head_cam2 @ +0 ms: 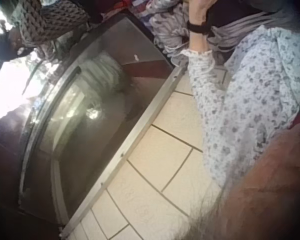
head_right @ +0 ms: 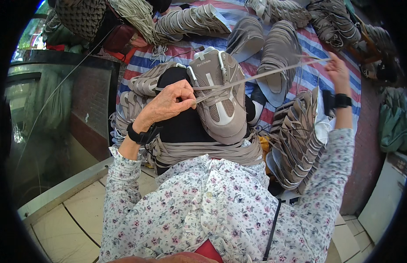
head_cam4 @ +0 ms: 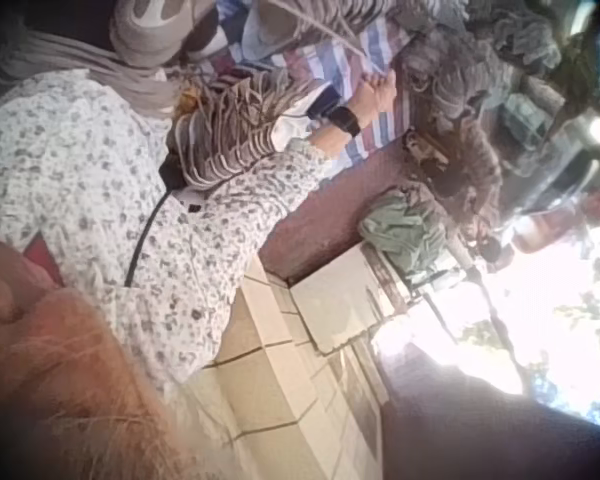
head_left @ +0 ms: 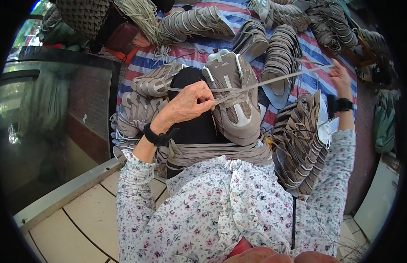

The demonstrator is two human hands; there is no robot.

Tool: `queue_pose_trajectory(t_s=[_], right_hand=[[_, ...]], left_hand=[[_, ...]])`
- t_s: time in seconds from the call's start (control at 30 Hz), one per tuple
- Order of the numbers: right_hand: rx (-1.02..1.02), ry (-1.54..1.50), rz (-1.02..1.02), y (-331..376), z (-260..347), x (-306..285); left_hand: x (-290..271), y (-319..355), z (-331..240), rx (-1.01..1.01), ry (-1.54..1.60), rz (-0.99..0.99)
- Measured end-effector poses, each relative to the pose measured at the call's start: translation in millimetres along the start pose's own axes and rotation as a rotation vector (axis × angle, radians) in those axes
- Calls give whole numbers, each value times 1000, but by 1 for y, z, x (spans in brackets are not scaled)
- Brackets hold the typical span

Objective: Lacing and threading shoelaces into shoes in a manufacturing environment.

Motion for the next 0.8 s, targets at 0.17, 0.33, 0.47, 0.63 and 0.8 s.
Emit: queue_pose_trajectory(t_s=[0.17, 0.33, 0.47, 0.63, 0.8], right_hand=[[-268, -11, -226, -19, 145, -82], [-443, 991, -84, -17, 88, -5], [-887, 1262, 527, 81, -46, 136], [-602, 985, 955, 204, -144, 237], [-815, 1212, 915, 211, -148, 245]], left_hand=[[1, -12, 1, 110, 9, -240], [13, -12, -3, 33, -152, -430], [20, -17, 3, 82, -256, -447], [23, -20, -1, 141, -279, -467], [27, -18, -5, 120, -297, -508]])
Point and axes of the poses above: each hand's wrist, its own y-axis away from the middle knuckle, its own x-axis out of the palm, z = x × y, the point moved 2 cm from there along -y, towards the middle knuckle, and after that the axes turned 7 degrees about z, right-handed, at the moved point
